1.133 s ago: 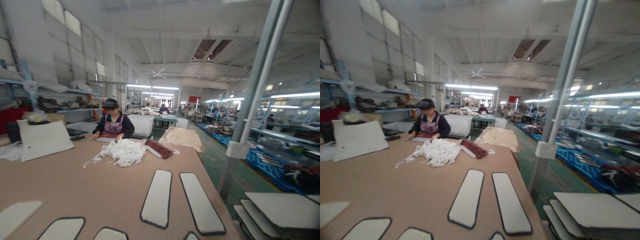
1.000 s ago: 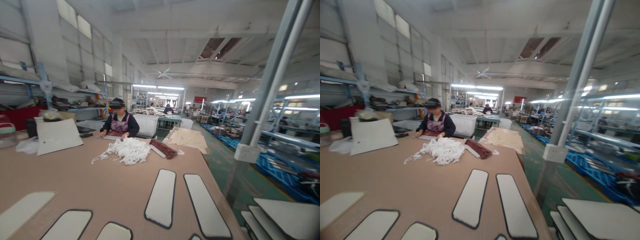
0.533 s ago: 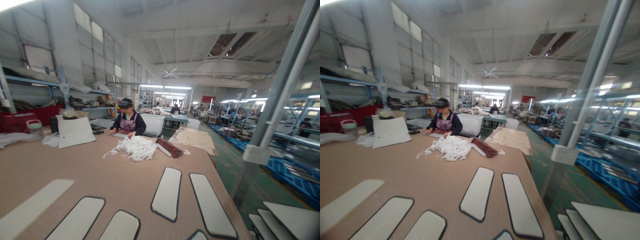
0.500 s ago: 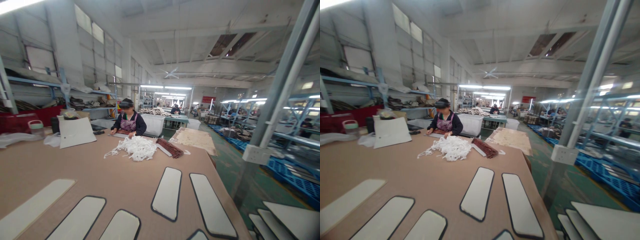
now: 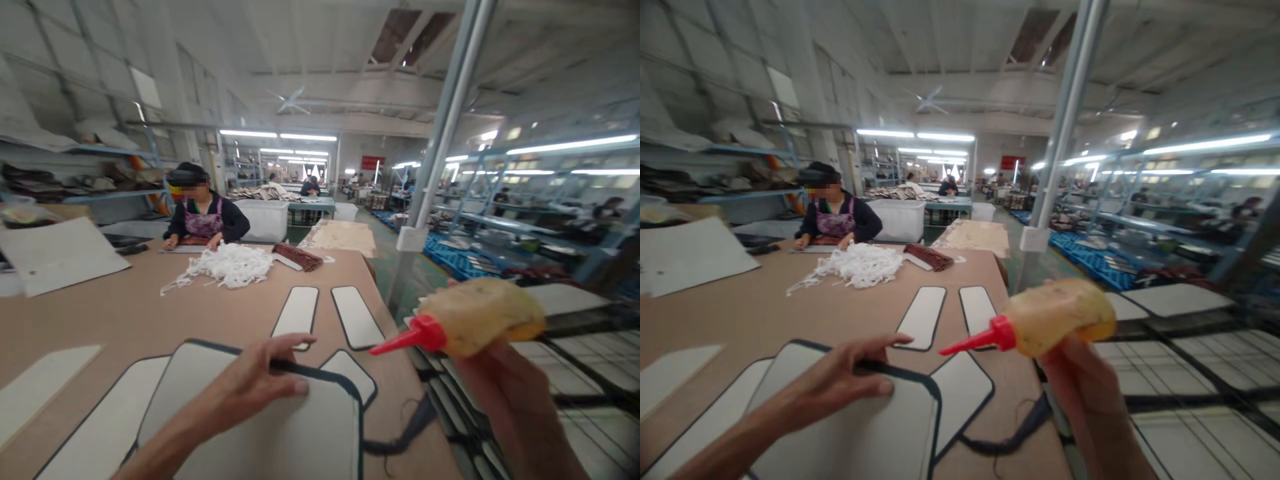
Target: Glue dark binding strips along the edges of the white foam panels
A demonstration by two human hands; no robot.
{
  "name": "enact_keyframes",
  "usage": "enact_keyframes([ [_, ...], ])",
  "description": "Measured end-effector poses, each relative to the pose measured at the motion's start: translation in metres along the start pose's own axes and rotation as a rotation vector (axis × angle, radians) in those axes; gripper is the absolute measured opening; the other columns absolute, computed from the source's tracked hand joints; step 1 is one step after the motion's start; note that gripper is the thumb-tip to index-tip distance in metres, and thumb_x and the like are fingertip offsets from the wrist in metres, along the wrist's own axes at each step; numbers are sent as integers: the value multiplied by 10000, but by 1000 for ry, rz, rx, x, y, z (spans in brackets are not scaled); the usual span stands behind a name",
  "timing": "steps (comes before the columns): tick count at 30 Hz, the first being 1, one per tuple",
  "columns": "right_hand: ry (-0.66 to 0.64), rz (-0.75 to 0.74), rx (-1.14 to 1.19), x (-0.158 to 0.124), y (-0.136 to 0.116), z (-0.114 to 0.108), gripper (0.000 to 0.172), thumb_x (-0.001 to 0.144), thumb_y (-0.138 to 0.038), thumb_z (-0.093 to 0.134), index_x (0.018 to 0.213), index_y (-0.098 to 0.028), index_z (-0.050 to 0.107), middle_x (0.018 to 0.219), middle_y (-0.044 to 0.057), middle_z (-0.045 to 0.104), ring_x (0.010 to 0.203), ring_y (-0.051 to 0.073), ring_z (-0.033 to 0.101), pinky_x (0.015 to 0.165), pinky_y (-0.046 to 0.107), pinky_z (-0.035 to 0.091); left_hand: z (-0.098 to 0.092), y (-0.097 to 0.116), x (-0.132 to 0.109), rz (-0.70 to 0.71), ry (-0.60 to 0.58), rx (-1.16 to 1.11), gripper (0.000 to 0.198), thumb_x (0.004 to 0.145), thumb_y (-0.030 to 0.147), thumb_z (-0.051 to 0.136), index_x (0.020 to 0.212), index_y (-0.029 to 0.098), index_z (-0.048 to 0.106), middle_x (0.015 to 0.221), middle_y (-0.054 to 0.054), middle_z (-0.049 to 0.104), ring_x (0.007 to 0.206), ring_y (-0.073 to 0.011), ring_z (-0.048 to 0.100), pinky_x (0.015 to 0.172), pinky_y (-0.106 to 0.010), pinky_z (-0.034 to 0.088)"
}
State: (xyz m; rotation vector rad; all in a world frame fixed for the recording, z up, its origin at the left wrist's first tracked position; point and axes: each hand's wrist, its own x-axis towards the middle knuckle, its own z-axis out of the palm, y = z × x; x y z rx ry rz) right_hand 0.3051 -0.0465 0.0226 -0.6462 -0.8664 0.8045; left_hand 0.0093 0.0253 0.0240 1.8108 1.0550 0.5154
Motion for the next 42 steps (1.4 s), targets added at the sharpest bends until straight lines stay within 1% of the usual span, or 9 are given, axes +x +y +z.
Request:
enact_keyframes([
  [3, 23, 32, 50, 11, -15, 2, 507, 575, -334, 844, 1049, -322, 665, 1012, -10, 709, 1009, 228, 635, 828, 316, 542, -9, 14, 13, 85, -127, 66, 373, 730, 326, 672, 1072, 182, 711, 877, -3, 702, 805, -168, 582, 694, -185, 411],
  [9, -173, 98, 6, 16, -31, 14, 625, 489, -255, 836, 1083, -281, 644, 954, 23, 724, 985, 281, 646, 914, 420, 487, -14, 36, 27, 319, -479, 299, 266, 823, 353, 580, 848, 143, 743, 674, 18, 560, 676, -121, 467, 592, -176, 329],
  [12, -217, 136, -3, 11, -32, 13, 665, 467, -217, 840, 1098, -272, 635, 923, 22, 732, 947, 278, 659, 911, 407, 493, -9, 44, 34, 329, -627, 314, 242, 817, 331, 599, 848, 126, 723, 684, 14, 540, 658, -116, 454, 581, -195, 330],
  [17, -267, 152, -5, 4, -33, 8, 627, 492, -245, 857, 1083, -286, 651, 945, 16, 739, 869, 231, 683, 824, 333, 540, -3, 59, 35, 317, -736, 264, 247, 792, 328, 639, 883, 118, 733, 679, 6, 566, 617, -108, 460, 566, -196, 356],
  [21, -298, 174, 15, 2, -31, 5, 534, 592, -296, 829, 1095, -290, 650, 968, 31, 735, 889, 231, 682, 813, 368, 552, -1, 63, 37, 352, -805, 239, 265, 791, 317, 644, 912, 105, 747, 664, -2, 578, 612, -110, 465, 588, -196, 384],
  [25, -319, 176, 40, 2, -29, 6, 549, 576, -310, 845, 1090, -289, 652, 943, 22, 738, 859, 212, 687, 788, 337, 558, 0, 62, 40, 370, -839, 211, 267, 789, 279, 649, 953, 91, 744, 669, -10, 587, 606, -107, 467, 590, -197, 392],
  [31, -312, 171, 33, -2, -28, 4, 491, 632, -356, 819, 1087, -281, 650, 911, 32, 733, 850, 227, 685, 776, 374, 561, 0, 62, 38, 388, -831, 202, 293, 787, 313, 655, 955, 92, 749, 670, -22, 604, 592, -111, 462, 594, -207, 410],
  [37, -468, 211, 118, -1, -24, -3, 429, 790, -367, 700, 1198, -291, 591, 1051, 22, 705, 984, 193, 650, 895, 351, 495, -1, 62, 35, 418, -840, 182, 342, 795, 382, 646, 964, 103, 750, 656, -17, 599, 587, -111, 457, 588, -205, 408],
  [42, -480, 218, 140, -4, -25, -1, 445, 761, -413, 718, 1178, -303, 606, 1040, 29, 709, 975, 211, 655, 872, 368, 506, -1, 61, 36, 408, -827, 171, 353, 789, 386, 654, 952, 88, 751, 638, -12, 583, 581, -106, 454, 581, -203, 399],
])
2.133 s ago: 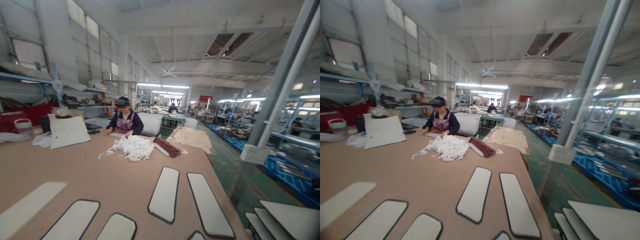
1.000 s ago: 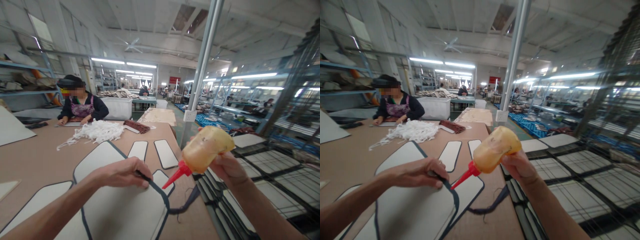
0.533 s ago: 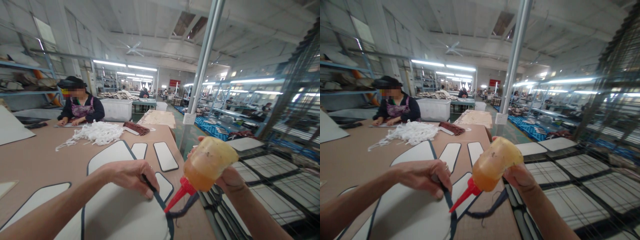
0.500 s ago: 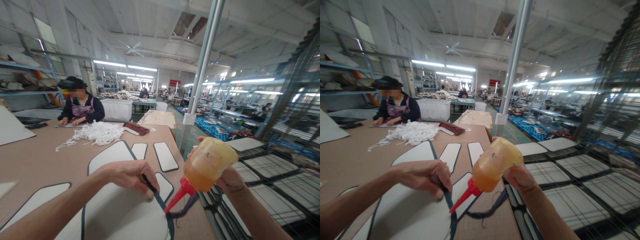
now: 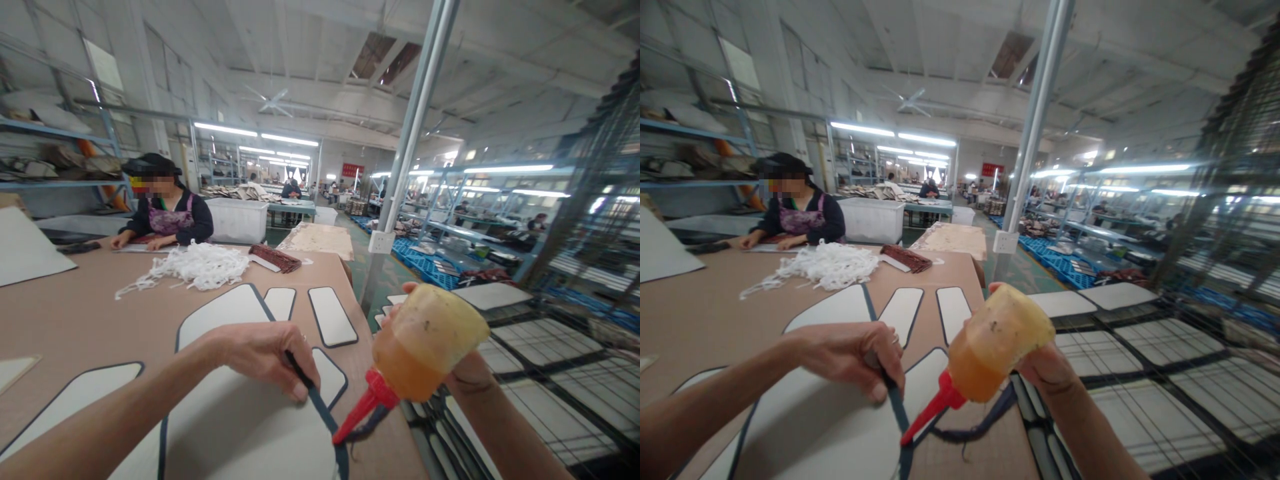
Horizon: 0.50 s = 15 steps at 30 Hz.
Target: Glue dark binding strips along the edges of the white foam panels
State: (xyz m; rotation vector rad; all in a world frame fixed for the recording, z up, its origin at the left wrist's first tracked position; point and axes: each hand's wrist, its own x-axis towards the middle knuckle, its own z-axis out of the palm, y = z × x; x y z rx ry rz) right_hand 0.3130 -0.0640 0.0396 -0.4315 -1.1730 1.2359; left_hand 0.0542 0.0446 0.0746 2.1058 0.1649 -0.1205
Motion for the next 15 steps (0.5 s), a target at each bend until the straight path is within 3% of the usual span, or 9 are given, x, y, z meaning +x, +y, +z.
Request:
enact_keyframes([
  [9, 107, -20, -67, -1, -1, 3, 468, 684, -424, 776, 1118, -329, 629, 954, 7, 713, 896, 202, 664, 850, 356, 515, -2, -8, -2, 13, 1, 11, 370, 787, 382, 658, 972, 72, 742, 652, -19, 599, 594, -109, 461, 586, -203, 396],
  [15, 192, -28, -130, -3, -5, 23, 475, 615, -480, 787, 1053, -348, 662, 878, 2, 698, 829, 238, 653, 798, 390, 526, -4, -4, -6, -57, 42, 41, 378, 771, 392, 657, 935, 64, 750, 619, -9, 557, 584, -110, 439, 551, -205, 367],
])
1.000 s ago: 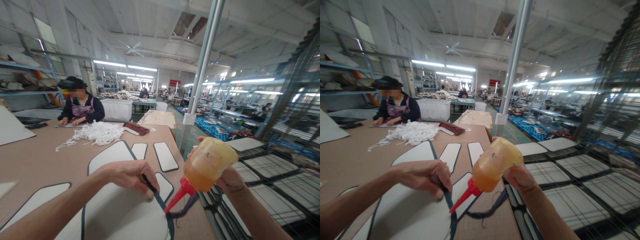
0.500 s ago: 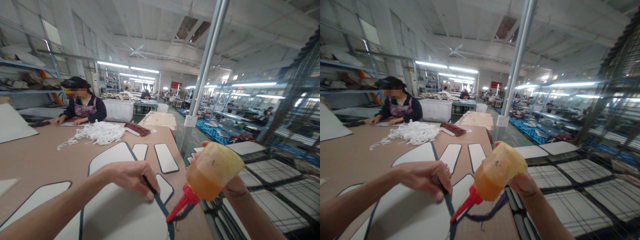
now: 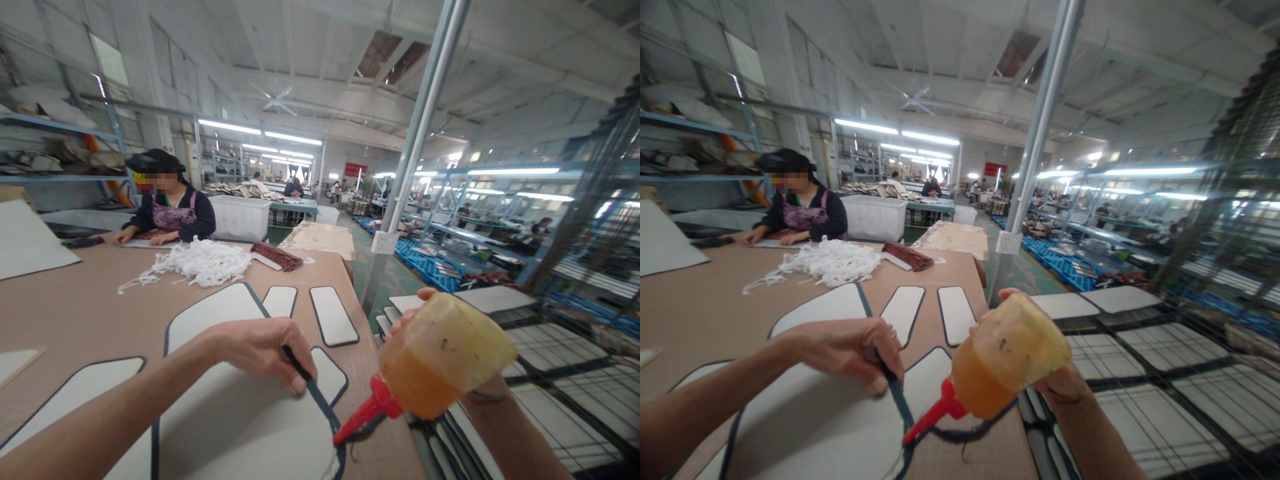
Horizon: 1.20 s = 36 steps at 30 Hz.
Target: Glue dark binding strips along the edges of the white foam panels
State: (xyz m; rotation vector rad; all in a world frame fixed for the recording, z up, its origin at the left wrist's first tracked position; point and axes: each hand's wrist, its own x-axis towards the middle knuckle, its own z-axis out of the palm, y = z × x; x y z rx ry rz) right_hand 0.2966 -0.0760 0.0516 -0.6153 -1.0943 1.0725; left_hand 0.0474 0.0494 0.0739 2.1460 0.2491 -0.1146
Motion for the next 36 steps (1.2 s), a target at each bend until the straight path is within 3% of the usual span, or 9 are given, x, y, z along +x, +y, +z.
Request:
enact_keyframes([
  [7, 103, -32, -27, -7, 3, -2, 461, 612, -444, 788, 1040, -329, 662, 868, 13, 706, 871, 282, 666, 890, 416, 473, 0, -1, -9, -86, 55, 8, 322, 761, 394, 654, 883, 110, 745, 634, 10, 500, 600, -111, 418, 522, -217, 294],
  [10, 166, -32, -10, -12, 4, -2, 404, 653, -508, 733, 1013, -335, 674, 847, 25, 711, 933, 320, 655, 894, 450, 474, -1, -4, -13, -95, 73, 14, 308, 778, 399, 629, 840, 113, 726, 636, 16, 483, 611, -111, 408, 531, -223, 286],
  [15, 272, -88, -54, -17, 4, -1, 443, 569, -505, 808, 968, -356, 689, 833, 18, 716, 970, 339, 645, 904, 469, 478, -3, -9, -18, -85, 144, -8, 289, 794, 394, 599, 748, 115, 663, 630, 18, 460, 625, -113, 387, 544, -232, 271],
  [22, 201, -139, -90, -24, 16, -18, 487, 645, -502, 778, 1094, -413, 611, 1002, 15, 712, 964, 310, 652, 856, 473, 519, -1, -23, -22, -90, 220, -14, 306, 823, 399, 567, 658, 142, 555, 586, 46, 367, 575, -93, 304, 518, -246, 214],
  [26, 259, -132, -172, -24, 17, -17, 573, 574, -463, 842, 1090, -438, 594, 1013, -5, 708, 986, 294, 646, 840, 438, 537, 1, -29, -22, -79, 260, -14, 369, 834, 463, 547, 650, 143, 537, 586, 51, 325, 564, -87, 270, 505, -254, 181],
  [30, 247, -95, -102, -25, 18, -14, 518, 608, -528, 795, 1080, -424, 609, 1011, 3, 708, 967, 315, 652, 815, 465, 547, 2, -32, -23, -73, 273, -24, 359, 837, 452, 546, 653, 144, 532, 596, 50, 332, 569, -87, 285, 508, -251, 186],
  [36, 274, -127, -124, -24, 18, -12, 631, 524, -402, 879, 1092, -401, 606, 1005, 23, 717, 942, 317, 658, 793, 466, 563, 1, -35, -23, -73, 286, -27, 390, 841, 478, 533, 633, 149, 511, 586, 51, 312, 558, -85, 267, 502, -256, 172],
])
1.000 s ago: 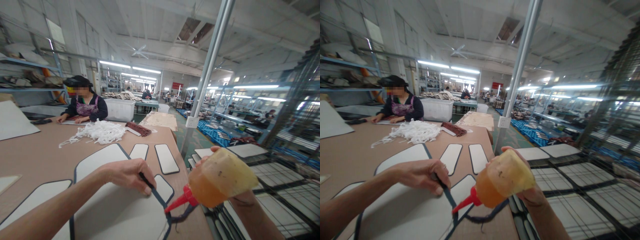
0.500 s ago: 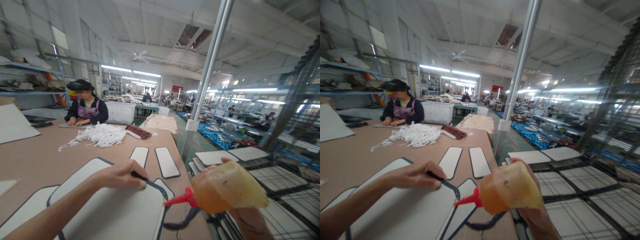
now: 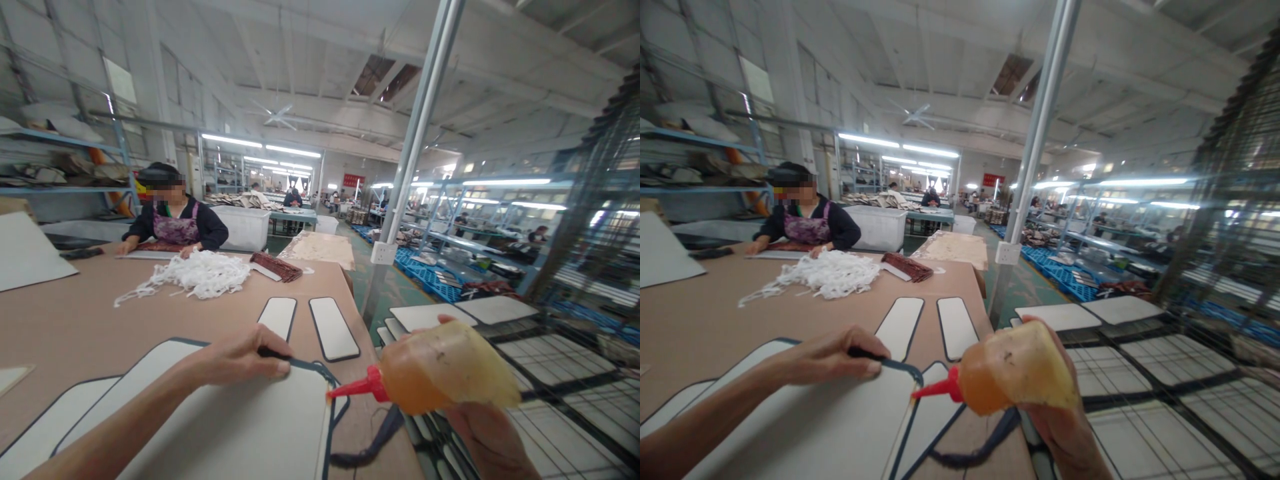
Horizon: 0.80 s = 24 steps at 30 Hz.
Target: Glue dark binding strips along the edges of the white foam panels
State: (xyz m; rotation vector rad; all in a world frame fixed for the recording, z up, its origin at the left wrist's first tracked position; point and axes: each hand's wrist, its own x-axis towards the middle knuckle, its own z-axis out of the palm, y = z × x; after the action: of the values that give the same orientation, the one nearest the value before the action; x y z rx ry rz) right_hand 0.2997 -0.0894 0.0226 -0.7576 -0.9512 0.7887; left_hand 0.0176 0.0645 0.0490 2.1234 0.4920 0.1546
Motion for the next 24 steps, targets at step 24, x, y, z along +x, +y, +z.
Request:
enact_keyframes([
  [24, 93, 126, 179, -17, 8, 7, 456, 565, -505, 803, 982, -363, 687, 862, 3, 720, 825, 251, 677, 712, 352, 584, -5, -25, 12, -47, 90, -118, 419, 779, 493, 593, 802, 88, 696, 579, 42, 348, 559, -84, 257, 500, -250, 158],
])
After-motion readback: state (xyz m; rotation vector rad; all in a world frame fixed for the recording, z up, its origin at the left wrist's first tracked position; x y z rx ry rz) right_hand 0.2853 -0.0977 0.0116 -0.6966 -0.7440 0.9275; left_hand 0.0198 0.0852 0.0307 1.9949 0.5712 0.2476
